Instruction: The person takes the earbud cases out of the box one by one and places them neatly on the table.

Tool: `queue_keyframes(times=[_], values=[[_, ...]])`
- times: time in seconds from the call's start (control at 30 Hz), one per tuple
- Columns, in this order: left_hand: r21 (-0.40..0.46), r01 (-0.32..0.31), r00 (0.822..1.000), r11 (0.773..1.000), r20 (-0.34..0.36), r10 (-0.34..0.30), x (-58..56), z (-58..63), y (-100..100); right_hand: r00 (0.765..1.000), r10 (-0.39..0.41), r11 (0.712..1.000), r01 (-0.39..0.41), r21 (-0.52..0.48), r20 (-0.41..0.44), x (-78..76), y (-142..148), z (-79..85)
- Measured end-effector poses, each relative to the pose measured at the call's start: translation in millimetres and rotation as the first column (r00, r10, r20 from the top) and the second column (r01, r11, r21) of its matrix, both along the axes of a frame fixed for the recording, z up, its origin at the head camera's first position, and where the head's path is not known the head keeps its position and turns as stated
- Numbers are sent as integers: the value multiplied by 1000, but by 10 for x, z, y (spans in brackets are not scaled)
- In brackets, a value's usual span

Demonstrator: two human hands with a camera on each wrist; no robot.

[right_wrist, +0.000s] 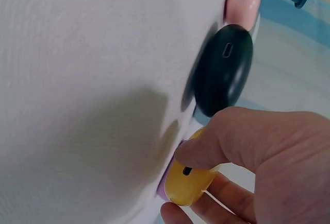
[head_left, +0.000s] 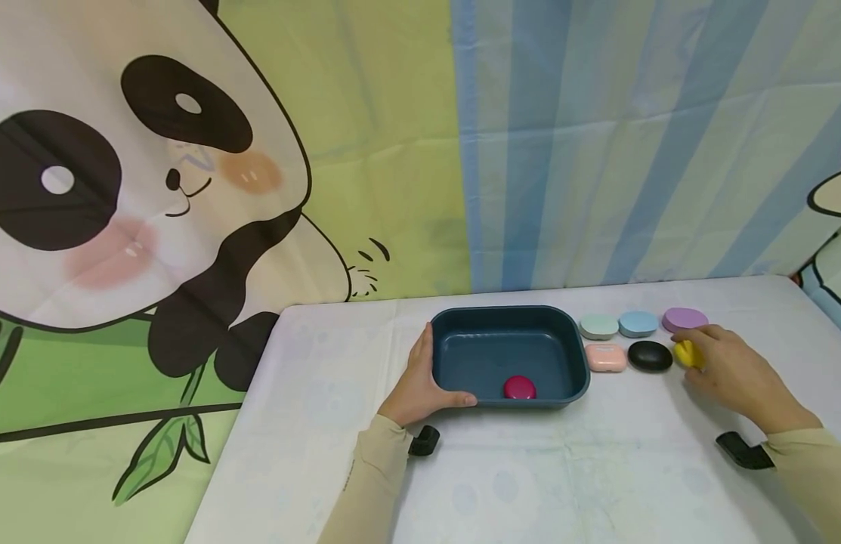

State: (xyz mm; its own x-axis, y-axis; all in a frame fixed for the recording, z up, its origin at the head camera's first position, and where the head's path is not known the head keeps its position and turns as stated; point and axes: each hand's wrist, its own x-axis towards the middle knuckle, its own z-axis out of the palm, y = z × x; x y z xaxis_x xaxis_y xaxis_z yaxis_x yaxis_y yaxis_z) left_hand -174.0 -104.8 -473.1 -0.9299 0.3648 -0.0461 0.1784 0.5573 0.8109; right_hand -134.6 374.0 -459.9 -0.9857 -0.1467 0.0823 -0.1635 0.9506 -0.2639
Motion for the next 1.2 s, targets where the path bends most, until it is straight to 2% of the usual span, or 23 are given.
queue_keyframes(times=[0.33, 0.6, 0.67, 0.8, 0.97, 1.2], values=[[-10, -3, 1000, 1000, -2, 3, -7, -13, 5, 999, 7, 1000, -7, 5, 36, -15, 45, -75], [-6, -6, 1000, 1000, 0, 6, -6, -13, 12, 997, -31, 999, 30, 12, 67, 17, 11, 12], [-6, -7, 1000, 1000, -1, 7, -7, -12, 11, 999, -28, 1000, 28, 5, 41, 28, -38, 57], [-5, -9, 1000, 1000, 3, 9, -11, -13, 11, 998, 22, 1000, -23, -20, -63, 41, -186, 156], [-6, -8, 1000, 1000, 4, 8, -14, -10, 8, 977, 96, 995, -101, -20, -190, 33, -442, 283], [-19, -6, 1000, 1000, 2, 6, -2, 10, 1, 958, 140, 988, -152, -29, -249, 13, -768, 381]])
